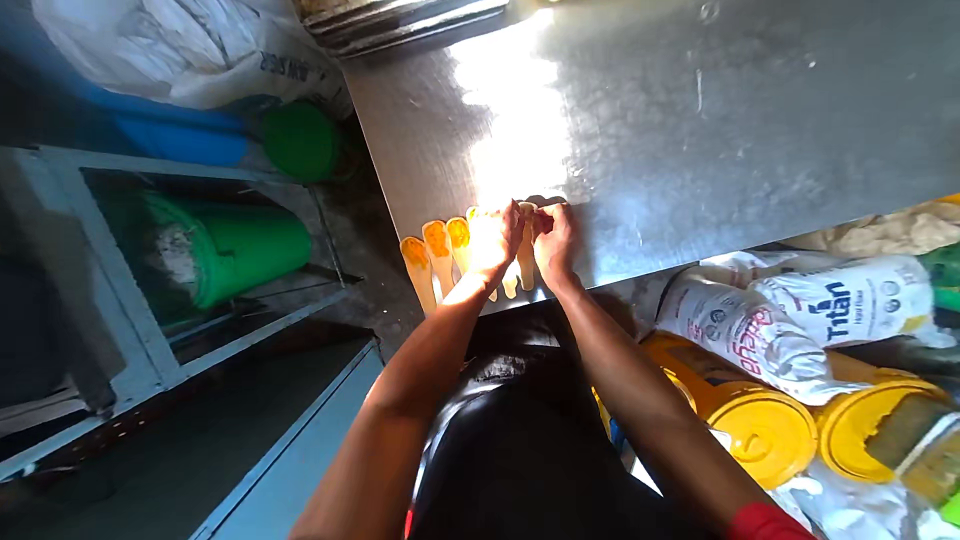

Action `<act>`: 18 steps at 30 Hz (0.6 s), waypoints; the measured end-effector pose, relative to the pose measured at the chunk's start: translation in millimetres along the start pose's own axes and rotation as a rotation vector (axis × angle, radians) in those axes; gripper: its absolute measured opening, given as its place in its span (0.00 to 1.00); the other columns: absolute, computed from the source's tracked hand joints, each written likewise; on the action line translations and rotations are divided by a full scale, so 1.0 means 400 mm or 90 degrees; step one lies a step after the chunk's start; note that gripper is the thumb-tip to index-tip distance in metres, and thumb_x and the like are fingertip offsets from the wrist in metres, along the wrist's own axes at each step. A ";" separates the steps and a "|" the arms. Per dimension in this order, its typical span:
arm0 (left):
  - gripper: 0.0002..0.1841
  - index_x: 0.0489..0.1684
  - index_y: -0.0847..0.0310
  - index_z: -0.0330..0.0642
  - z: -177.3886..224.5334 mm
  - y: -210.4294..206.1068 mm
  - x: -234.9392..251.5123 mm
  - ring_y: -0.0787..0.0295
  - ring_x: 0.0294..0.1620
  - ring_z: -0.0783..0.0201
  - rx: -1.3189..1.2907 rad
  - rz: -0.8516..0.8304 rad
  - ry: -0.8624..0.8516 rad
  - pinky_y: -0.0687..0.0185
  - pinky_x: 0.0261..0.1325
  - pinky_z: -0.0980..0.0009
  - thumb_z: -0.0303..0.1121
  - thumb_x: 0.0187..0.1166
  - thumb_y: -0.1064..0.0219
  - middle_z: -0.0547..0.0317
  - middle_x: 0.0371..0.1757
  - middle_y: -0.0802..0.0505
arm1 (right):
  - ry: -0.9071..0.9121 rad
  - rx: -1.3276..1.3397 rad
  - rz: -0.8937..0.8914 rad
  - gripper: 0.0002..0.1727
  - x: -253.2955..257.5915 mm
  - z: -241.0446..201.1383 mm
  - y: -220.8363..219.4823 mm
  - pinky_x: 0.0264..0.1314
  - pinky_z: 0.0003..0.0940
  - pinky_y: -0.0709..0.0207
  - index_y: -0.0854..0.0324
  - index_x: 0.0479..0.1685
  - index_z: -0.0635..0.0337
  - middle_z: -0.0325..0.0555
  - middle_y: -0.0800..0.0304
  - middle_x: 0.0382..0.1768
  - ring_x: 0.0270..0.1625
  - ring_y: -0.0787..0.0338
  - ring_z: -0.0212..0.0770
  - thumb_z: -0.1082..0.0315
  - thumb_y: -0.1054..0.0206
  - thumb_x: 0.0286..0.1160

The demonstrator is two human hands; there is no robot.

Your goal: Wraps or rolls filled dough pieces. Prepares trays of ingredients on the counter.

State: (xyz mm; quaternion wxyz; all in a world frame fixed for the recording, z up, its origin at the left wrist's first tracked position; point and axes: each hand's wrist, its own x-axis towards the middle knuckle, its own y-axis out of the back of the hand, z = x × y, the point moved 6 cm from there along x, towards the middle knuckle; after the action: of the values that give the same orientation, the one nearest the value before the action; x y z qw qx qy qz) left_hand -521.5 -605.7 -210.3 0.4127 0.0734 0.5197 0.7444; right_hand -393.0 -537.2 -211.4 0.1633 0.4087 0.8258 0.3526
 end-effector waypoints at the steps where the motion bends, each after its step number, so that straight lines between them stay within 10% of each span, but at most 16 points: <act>1: 0.17 0.55 0.11 0.51 0.002 -0.002 -0.012 0.08 0.57 0.48 -0.008 0.001 0.027 0.16 0.61 0.42 0.49 0.86 0.41 0.52 0.48 0.05 | 0.010 -0.019 0.005 0.09 -0.007 -0.006 -0.006 0.51 0.44 0.12 0.18 0.54 0.56 0.50 0.13 0.52 0.52 0.10 0.46 0.69 0.30 0.79; 4: 0.15 0.58 0.17 0.54 0.001 -0.019 -0.083 0.09 0.48 0.48 -0.119 0.048 0.087 0.13 0.47 0.44 0.50 0.86 0.39 0.51 0.47 0.08 | 0.049 -0.055 0.013 0.11 -0.028 0.000 -0.021 0.57 0.49 0.13 0.15 0.58 0.58 0.53 0.12 0.57 0.58 0.10 0.51 0.71 0.32 0.80; 8: 0.19 0.72 0.24 0.54 0.020 -0.019 -0.152 0.09 0.53 0.52 -0.338 -0.029 0.080 0.12 0.53 0.48 0.35 0.83 0.33 0.52 0.58 0.09 | 0.069 -0.045 -0.025 0.14 -0.040 0.019 -0.019 0.61 0.50 0.15 0.16 0.62 0.58 0.53 0.15 0.63 0.64 0.13 0.51 0.73 0.34 0.80; 16: 0.13 0.65 0.16 0.48 -0.024 -0.056 -0.179 0.12 0.62 0.50 -0.254 -0.016 -0.015 0.15 0.59 0.46 0.38 0.89 0.39 0.48 0.67 0.12 | 0.078 -0.089 0.003 0.17 -0.066 0.027 -0.055 0.64 0.51 0.16 0.09 0.57 0.58 0.50 0.13 0.66 0.66 0.12 0.50 0.76 0.31 0.69; 18: 0.18 0.72 0.17 0.47 -0.010 -0.047 -0.179 0.18 0.74 0.50 -0.126 0.017 -0.089 0.23 0.74 0.44 0.37 0.87 0.38 0.52 0.77 0.16 | 0.091 -0.128 -0.020 0.17 -0.078 0.029 -0.054 0.70 0.55 0.20 0.09 0.54 0.58 0.51 0.16 0.71 0.72 0.16 0.53 0.78 0.31 0.67</act>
State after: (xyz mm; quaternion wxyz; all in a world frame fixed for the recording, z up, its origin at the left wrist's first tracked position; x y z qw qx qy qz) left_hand -467.2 -655.7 -205.0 0.4434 0.0907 0.4126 0.7905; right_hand -379.4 -565.8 -235.5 0.1497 0.3511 0.8020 0.4594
